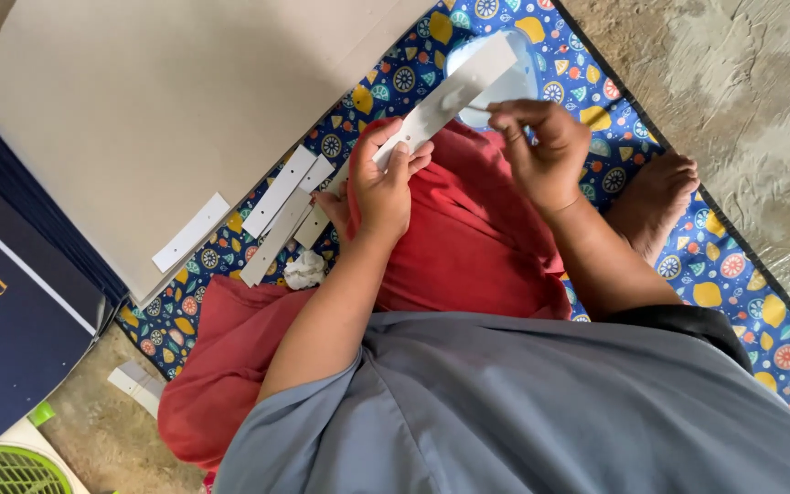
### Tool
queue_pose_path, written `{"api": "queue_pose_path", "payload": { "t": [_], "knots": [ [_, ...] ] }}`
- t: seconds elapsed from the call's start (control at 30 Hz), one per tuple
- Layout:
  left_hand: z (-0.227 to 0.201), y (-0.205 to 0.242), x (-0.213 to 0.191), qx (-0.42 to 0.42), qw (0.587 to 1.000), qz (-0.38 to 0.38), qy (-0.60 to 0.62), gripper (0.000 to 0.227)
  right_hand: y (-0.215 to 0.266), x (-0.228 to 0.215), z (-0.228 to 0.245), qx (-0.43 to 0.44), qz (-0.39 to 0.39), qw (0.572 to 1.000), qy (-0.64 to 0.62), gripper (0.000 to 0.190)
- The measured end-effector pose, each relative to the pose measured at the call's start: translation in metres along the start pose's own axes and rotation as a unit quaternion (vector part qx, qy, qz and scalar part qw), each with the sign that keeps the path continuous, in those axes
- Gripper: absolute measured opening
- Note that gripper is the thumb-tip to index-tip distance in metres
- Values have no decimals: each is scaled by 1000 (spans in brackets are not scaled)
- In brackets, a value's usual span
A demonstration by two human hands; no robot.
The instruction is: Assembling cardboard components by folding and gluing them together to create folders or bags.
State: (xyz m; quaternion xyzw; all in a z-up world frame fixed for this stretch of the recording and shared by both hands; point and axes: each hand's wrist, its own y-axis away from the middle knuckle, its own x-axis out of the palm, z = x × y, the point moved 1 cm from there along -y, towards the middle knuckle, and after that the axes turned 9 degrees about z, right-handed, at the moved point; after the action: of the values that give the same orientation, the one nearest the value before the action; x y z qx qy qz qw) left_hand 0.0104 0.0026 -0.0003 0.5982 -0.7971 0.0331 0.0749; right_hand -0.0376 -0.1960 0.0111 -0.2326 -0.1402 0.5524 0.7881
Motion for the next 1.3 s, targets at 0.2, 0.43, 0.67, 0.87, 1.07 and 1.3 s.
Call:
{"api": "queue_pose_path", "payload": {
  "t": [0.2,0.43,0.67,0.87,1.07,1.3],
  "knots": [
    [1,-2,1,-4,1000,-2,-19,29,7,7,13,-25,24,999,41,7],
    [5,1,-1,0,1000,17,7,30,7,-12,0,-25,-13,999,45,5],
    [11,0,-2,26,999,21,-18,30,4,10,14,-37,-26,998,42,9],
    [14,2,-3,50,998,21,-41,30,2,10,11,-67,23,993,90,2],
    [5,3,3,35,999,24,-23,31,-3,-2,15,-85,-17,991,104,3],
    [9,2,-2,49,998,6,-29,31,10,25,22,-103,35,989,96,8]
  ]
}}
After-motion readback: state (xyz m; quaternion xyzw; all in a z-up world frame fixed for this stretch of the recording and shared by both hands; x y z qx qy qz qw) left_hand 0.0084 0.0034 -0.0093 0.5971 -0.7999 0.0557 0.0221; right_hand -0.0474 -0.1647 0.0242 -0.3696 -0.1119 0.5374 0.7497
